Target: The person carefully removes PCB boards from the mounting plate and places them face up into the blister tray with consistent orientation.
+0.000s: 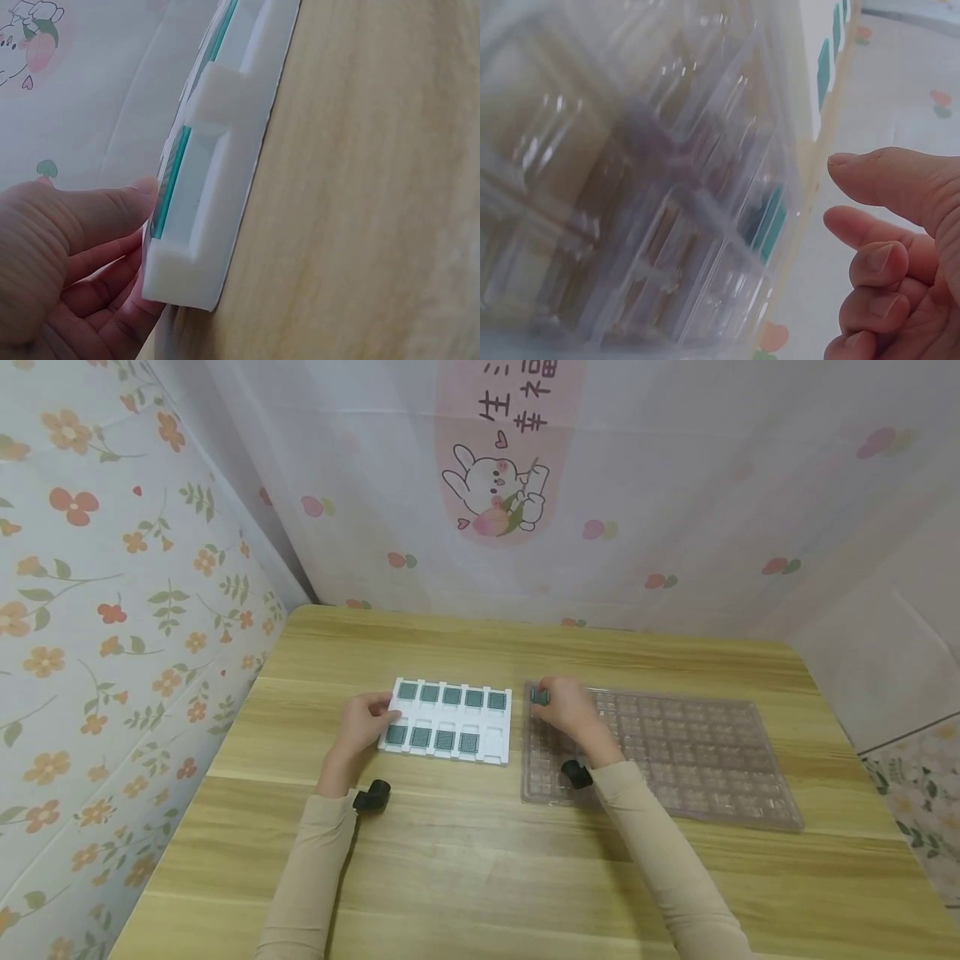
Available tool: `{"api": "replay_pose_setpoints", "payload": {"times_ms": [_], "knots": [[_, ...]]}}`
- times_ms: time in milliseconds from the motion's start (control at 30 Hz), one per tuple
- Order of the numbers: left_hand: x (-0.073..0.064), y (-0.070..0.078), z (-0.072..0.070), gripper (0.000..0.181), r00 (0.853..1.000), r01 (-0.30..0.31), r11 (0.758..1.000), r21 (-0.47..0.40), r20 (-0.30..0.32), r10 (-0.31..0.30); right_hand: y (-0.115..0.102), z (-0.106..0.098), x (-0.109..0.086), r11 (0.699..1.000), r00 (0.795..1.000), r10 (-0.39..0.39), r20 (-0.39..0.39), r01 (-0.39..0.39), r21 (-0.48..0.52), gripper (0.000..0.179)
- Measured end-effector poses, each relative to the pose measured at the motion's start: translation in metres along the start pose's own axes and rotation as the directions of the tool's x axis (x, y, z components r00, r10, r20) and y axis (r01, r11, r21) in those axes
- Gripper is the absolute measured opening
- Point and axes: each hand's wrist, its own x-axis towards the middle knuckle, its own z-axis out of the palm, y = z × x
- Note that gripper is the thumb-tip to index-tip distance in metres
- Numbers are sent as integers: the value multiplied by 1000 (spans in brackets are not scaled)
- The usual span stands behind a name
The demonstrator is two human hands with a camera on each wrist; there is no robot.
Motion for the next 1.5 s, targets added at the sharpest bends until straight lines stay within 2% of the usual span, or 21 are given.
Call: {"api": "replay_pose_setpoints", "payload": {"times_ms": [300,433,633,1167,1500], "knots": [[0,1,0,37,1000,1,1000,-10,0,-1,-11,2,-8,996,997,-75,-28,76,36,26],[-1,2,0,37,1000,8,1000,-14,1,-8,-14,4,-11,990,993,-113,-43,116,83,26],[-1,2,0,37,1000,7,1000,-8,0,-7,-21,6,-15,986,987,-150,-56,153,59,24],[-2,3,0,36,1000,-2,1000,-8,-3,2,-38,15,-23,988,993,-111,44,105,109,30],[-2,2,0,36,1000,-19,1000,-13,-3,19,-48,21,-24,985,986,-157,50,153,86,30]]}}
